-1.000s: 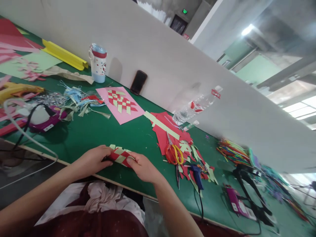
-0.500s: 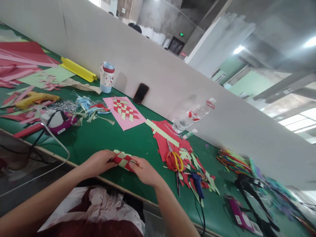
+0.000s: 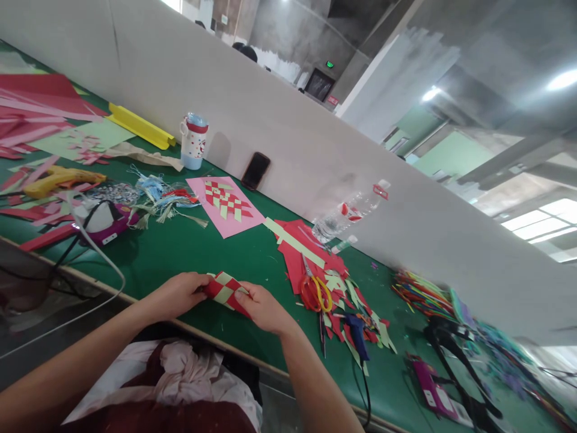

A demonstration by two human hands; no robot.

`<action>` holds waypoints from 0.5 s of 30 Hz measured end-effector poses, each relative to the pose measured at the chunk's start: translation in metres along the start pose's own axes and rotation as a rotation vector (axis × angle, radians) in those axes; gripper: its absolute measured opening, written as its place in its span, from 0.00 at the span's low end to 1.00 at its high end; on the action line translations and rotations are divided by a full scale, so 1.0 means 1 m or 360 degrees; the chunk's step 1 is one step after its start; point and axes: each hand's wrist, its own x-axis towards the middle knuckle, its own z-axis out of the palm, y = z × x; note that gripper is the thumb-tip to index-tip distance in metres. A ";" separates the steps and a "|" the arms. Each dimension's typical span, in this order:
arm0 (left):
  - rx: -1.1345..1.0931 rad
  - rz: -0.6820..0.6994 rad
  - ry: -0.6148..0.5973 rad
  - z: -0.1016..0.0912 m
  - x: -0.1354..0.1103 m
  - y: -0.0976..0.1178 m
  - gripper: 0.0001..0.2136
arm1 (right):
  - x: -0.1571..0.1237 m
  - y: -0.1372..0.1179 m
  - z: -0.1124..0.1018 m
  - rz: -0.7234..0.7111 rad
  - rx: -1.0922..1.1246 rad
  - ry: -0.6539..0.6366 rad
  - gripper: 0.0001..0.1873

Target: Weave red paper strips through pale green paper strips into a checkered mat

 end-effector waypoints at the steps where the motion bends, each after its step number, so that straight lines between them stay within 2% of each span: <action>1: 0.0016 0.0040 -0.0020 0.000 -0.001 0.000 0.20 | -0.001 -0.002 0.002 -0.0017 -0.0036 0.0005 0.23; 4: 0.0080 0.0192 -0.0036 -0.002 -0.008 -0.003 0.12 | -0.010 -0.007 0.013 -0.0079 -0.0157 0.0040 0.22; 5: 0.0104 0.0241 -0.0013 -0.002 -0.012 -0.004 0.15 | -0.014 -0.006 0.019 -0.0100 -0.0214 0.0050 0.22; 7: 0.0163 0.0321 0.0053 -0.001 -0.022 -0.007 0.26 | -0.024 -0.001 0.031 -0.0140 -0.0376 0.0061 0.27; 9: 0.0241 0.0343 0.0142 0.003 -0.034 -0.012 0.33 | -0.034 0.008 0.042 -0.0224 -0.0809 0.0091 0.37; 11: 0.0320 0.0314 0.0253 0.009 -0.047 -0.016 0.36 | -0.045 0.018 0.050 -0.0227 -0.1099 0.0140 0.43; 13: 0.0372 0.0319 0.0321 0.016 -0.060 -0.017 0.35 | -0.055 0.027 0.055 -0.0202 -0.1226 0.0207 0.46; 15: 0.0470 0.0459 0.0439 0.023 -0.070 -0.015 0.28 | -0.065 0.033 0.056 -0.0207 -0.1253 0.0268 0.47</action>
